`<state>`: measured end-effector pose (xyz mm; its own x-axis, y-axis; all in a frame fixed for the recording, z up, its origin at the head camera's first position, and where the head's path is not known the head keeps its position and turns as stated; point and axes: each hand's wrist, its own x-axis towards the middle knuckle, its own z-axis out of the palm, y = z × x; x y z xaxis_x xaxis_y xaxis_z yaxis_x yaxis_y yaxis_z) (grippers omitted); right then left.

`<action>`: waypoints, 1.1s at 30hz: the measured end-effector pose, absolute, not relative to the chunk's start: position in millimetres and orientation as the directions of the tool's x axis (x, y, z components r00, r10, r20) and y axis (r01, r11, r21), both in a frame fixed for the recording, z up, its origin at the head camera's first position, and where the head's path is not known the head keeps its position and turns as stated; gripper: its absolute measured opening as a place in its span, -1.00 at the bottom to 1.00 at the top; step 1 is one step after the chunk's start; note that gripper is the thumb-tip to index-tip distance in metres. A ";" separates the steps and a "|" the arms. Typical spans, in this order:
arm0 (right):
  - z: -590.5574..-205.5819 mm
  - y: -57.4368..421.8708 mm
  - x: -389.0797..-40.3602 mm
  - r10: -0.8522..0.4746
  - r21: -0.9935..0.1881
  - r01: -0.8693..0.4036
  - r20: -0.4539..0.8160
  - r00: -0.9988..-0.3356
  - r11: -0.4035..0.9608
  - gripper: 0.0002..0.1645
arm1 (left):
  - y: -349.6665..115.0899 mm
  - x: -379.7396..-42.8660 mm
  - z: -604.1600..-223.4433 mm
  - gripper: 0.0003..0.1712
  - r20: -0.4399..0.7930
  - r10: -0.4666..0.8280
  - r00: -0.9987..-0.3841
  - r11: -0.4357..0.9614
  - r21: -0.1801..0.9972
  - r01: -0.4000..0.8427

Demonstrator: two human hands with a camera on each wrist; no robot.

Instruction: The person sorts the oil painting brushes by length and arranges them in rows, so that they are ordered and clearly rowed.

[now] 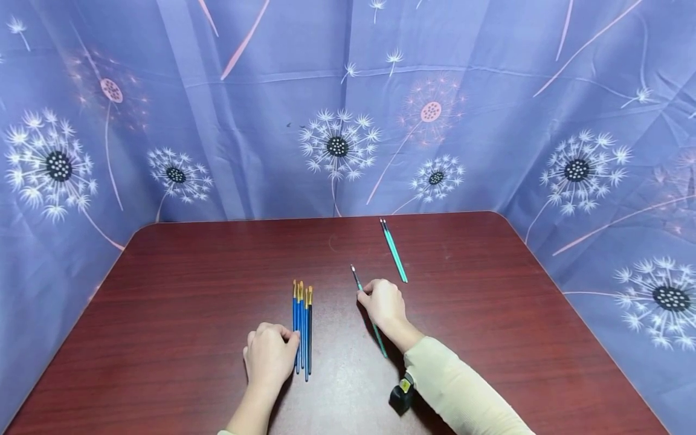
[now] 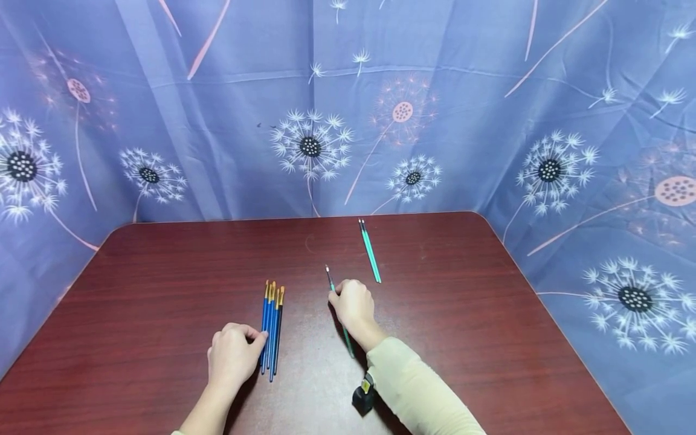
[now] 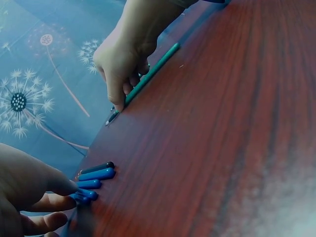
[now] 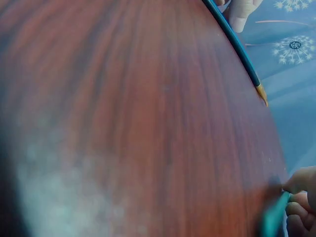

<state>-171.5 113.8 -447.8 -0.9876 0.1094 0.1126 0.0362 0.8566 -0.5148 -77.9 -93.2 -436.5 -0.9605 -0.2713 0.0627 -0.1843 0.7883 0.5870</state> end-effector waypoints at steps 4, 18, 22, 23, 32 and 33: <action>-448.7 115.0 -172.2 0.129 -0.538 0.045 0.118 -0.985 0.842 -0.86 | -93.3 -77.8 -435.8 -0.81 0.056 -0.271 -0.961 0.787 0.588 -0.188; -446.8 119.8 -174.6 0.181 -0.663 0.026 0.166 -0.969 0.748 -0.86 | -93.1 -77.5 -435.4 -0.81 0.051 -0.276 -0.960 0.781 0.594 -0.193; -445.2 121.1 -174.9 0.189 -0.688 0.022 0.169 -0.967 0.725 -0.87 | -93.2 -77.5 -436.2 -0.82 0.051 -0.277 -0.960 0.782 0.592 -0.194; -444.6 121.4 -175.0 0.190 -0.694 0.021 0.169 -0.967 0.720 -0.86 | -93.2 -77.6 -436.4 -0.82 0.053 -0.278 -0.959 0.782 0.592 -0.194; -442.1 124.3 -179.3 0.210 -0.777 0.038 0.123 -0.970 0.628 -0.84 | -92.1 -78.8 -438.0 -0.83 0.066 -0.279 -0.958 0.775 0.605 -0.184; -442.0 124.8 -180.0 0.211 -0.784 0.042 0.116 -0.971 0.620 -0.84 | -92.1 -79.0 -438.1 -0.83 0.069 -0.279 -0.958 0.775 0.606 -0.182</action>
